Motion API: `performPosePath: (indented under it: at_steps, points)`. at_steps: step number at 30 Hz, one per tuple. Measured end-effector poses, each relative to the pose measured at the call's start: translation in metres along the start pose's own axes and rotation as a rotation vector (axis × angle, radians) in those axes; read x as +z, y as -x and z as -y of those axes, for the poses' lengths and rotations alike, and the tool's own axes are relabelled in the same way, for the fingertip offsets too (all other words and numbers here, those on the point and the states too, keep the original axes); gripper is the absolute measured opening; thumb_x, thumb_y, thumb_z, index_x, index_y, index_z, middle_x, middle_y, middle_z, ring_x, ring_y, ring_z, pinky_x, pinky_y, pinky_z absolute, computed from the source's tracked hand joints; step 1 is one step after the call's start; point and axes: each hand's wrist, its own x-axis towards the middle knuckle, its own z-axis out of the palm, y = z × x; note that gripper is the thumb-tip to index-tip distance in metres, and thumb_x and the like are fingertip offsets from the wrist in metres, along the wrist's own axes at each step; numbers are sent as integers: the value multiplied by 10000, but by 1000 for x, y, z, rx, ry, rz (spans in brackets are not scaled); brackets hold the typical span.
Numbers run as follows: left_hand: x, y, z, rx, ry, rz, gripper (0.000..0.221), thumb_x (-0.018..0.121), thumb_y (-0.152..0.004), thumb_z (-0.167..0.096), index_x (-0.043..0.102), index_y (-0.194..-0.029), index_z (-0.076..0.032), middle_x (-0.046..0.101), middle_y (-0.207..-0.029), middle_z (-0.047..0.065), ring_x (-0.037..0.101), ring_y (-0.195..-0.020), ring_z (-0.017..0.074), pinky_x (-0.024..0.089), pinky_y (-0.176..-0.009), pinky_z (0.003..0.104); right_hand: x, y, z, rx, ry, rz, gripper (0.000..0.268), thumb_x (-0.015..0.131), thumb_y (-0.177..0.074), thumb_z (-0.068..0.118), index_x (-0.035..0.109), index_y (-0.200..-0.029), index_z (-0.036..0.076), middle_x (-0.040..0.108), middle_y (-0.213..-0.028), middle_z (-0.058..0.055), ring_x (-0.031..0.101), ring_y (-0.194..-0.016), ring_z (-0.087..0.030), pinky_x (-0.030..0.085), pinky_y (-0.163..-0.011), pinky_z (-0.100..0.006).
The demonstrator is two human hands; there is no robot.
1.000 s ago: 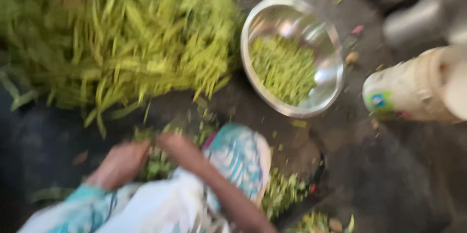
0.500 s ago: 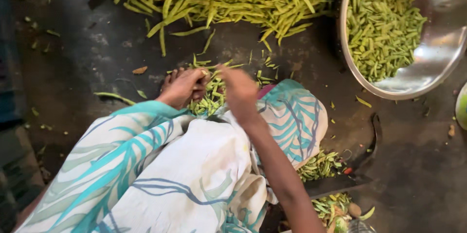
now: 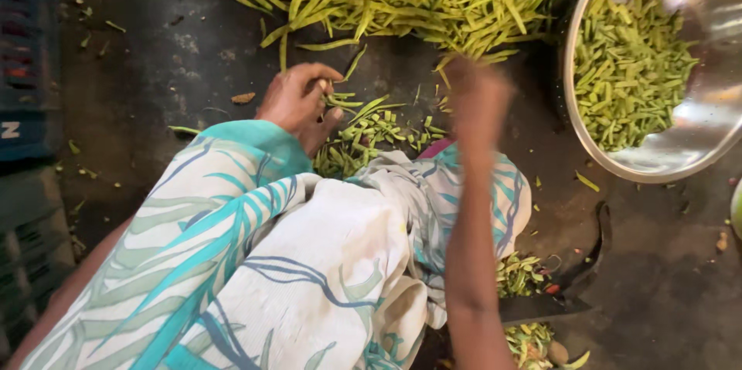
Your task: The person sits on the floor and repeatedly picks up long green beans, snaps off the ends, and places the trimmed pieces into a nearby metal bowl. The person handles the beans one at a time, discarding the ends onto the floor.
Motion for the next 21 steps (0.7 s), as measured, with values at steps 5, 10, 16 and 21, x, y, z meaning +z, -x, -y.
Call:
performPosePath:
  at_steps: [5, 10, 16, 21]
  points:
    - [8, -14, 21, -13, -209, 87, 323, 675, -836, -63, 760, -1134, -153, 685, -1060, 63, 624, -1050, 325, 500, -877, 445, 90, 33, 83, -347, 13, 346, 210, 774, -796, 174, 733, -989, 101, 669, -1000, -112, 616, -1022, -327, 445, -964, -489]
    - [31, -23, 41, 370, -466, 88, 329, 712, -720, -146, 736, -1048, -155, 697, -1113, 17, 610, -1135, 259, 482, -919, 407, 70, 22, 87, -410, 15, 314, 185, 761, -776, 127, 698, -949, 114, 623, -948, -70, 597, -1009, -292, 417, -898, -461]
    - [34, -21, 36, 278, -329, 268, 191, 725, -831, -199, 709, -1009, -131, 671, -957, 65, 652, -962, 288, 482, -809, 427, 42, 31, 79, -267, -119, 220, 228, 795, -825, 148, 669, -1007, 91, 600, -993, -88, 579, -1021, -306, 385, -864, -459]
    - [30, -20, 23, 231, -427, 200, 202, 726, -769, -205, 681, -937, -104, 672, -889, 80, 687, -899, 287, 510, -742, 415, 29, 22, 97, -218, -142, 168, 212, 783, -862, 130, 720, -1064, 138, 609, -1016, -54, 575, -1019, -273, 391, -894, -449]
